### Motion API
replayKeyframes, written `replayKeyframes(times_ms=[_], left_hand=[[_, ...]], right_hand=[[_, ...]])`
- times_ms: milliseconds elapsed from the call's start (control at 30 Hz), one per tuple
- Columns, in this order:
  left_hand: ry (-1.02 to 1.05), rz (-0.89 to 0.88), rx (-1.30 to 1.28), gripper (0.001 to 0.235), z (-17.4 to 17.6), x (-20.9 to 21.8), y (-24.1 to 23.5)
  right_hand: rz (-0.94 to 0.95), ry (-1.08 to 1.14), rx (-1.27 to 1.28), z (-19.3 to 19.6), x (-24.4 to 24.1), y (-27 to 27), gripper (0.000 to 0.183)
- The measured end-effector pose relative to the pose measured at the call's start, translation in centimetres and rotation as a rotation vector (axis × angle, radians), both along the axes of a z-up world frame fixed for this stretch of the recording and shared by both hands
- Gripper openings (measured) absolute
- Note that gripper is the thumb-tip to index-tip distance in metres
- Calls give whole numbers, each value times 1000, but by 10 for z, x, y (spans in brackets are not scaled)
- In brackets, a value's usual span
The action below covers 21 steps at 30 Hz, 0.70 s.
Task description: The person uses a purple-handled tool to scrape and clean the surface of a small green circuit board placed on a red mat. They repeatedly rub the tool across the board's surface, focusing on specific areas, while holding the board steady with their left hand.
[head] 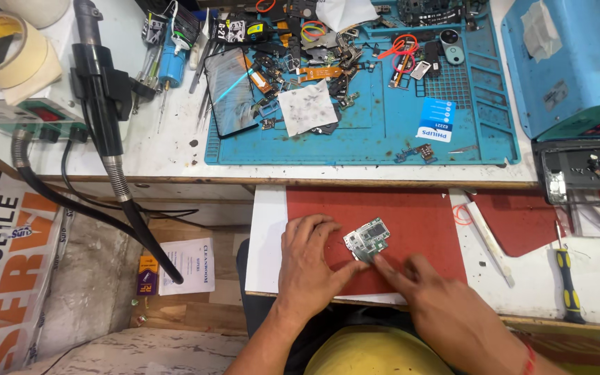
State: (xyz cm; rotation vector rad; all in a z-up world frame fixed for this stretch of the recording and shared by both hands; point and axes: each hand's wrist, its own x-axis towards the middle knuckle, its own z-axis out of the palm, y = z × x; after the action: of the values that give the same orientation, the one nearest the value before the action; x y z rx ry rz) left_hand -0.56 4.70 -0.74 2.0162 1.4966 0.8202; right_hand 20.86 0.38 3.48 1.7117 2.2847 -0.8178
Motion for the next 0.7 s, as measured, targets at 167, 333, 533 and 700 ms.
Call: replayKeyframes(times_ms=[167,333,533,700], left_hand=[[-30,-17,28,70,-3,-2,2],[-58,-13,38,69,-1,-3,0],[6,-32,139,52,-5,-5,0],[55,-38,150,49,-2,-5,-5]], right_hand=[[-54,2,56,-13,-13,17,79],[-74,87,160,-9,2,6,85],[-180,-28,235,-19,6,15,74],[-194,-1,288,-14,5,13,66]])
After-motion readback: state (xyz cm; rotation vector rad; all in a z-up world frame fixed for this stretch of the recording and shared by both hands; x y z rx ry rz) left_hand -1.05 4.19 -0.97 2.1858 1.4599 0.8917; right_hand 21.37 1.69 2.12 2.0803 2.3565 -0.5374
